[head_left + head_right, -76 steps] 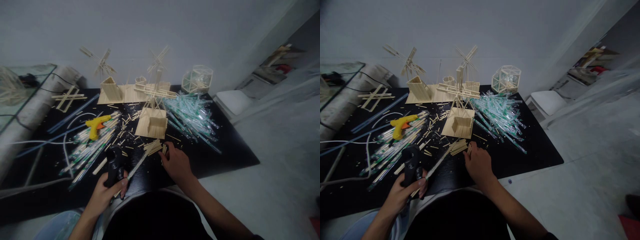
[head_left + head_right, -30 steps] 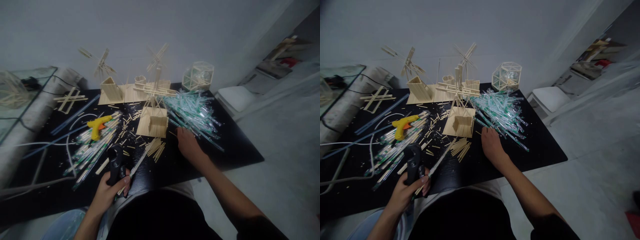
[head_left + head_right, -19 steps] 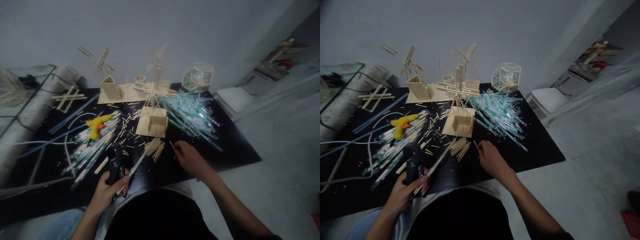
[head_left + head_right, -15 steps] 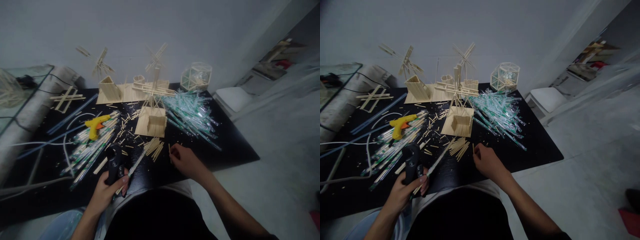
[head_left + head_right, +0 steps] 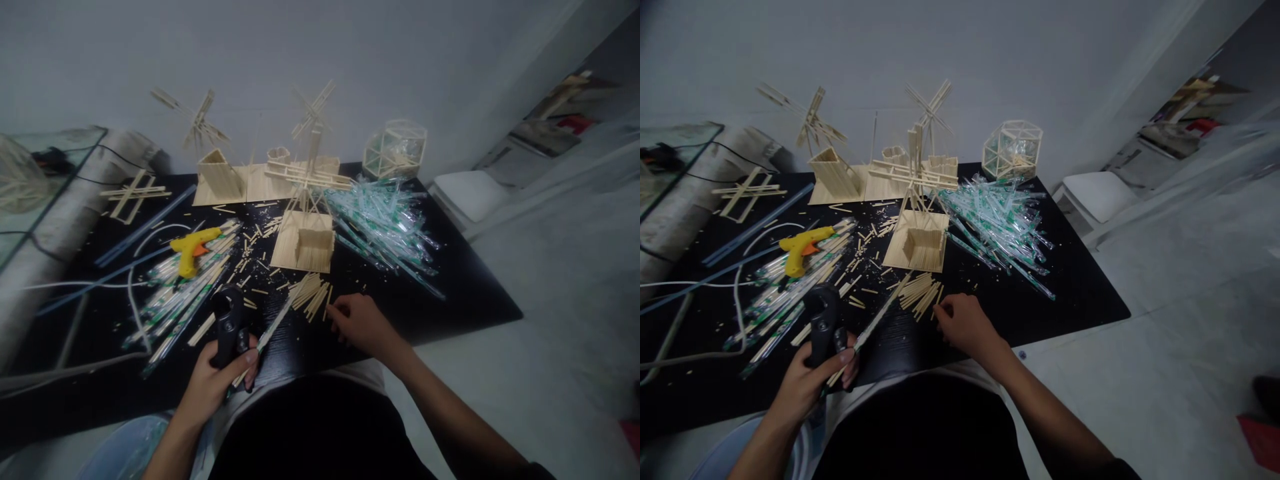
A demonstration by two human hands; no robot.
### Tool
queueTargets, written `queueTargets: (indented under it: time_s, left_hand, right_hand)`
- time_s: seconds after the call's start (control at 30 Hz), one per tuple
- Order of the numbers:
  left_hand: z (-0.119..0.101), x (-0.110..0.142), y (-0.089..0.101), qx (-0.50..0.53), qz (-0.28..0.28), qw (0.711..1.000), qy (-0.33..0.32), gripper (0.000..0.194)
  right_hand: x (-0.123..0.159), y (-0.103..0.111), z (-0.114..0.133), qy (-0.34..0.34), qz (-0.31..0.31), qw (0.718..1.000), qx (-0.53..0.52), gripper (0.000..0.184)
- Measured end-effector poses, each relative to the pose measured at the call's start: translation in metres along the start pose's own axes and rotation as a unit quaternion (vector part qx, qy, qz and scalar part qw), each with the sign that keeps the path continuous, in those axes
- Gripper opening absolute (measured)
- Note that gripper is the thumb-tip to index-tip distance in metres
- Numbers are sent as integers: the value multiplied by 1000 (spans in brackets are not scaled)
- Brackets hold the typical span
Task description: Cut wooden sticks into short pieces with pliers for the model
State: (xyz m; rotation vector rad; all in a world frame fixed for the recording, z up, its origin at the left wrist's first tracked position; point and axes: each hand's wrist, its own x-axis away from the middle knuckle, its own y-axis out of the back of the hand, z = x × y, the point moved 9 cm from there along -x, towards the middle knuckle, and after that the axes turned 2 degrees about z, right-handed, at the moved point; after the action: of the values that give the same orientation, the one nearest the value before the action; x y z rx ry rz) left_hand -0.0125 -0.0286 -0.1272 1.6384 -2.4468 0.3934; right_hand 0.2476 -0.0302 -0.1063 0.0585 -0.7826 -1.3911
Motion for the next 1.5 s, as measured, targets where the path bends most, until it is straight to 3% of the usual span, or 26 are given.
queueTargets:
  time_s: [0.33,0.53,0.73,0.87,1.07,1.17,1.3,1.5]
  left_hand:
    - [-6,-2,-4,-7,-2,1000,0,26]
    - [-8,5,-12,-88,20,996,26,31]
    - [-13,15,-23,-184,42,981,40,31]
    - [-19,19,-26,-191,15,981,16,35]
    - [-28,17,-43,-230,3,973,-14,34]
    - [-27,15,-48,-226,14,974,-5,35]
    - [-22,13,-50,-221,38,975,-2,35]
    - [-21,16,-35,-247,40,968,-10,34]
  right_hand:
    - [11,-14,25,114,29,986,-115,22]
    - [18,-28,42,154,31,913,-376,35]
    - [30,-6,39,150,-39,878,-453,35]
    - [34,-1,27,129,-74,879,-454,36]
    - [43,-34,20,76,-50,903,-420,41]
    - [47,-39,21,80,-31,904,-419,40]
    - [42,-18,16,110,-54,882,-455,38]
    - [30,45,2,132,-147,832,-518,28]
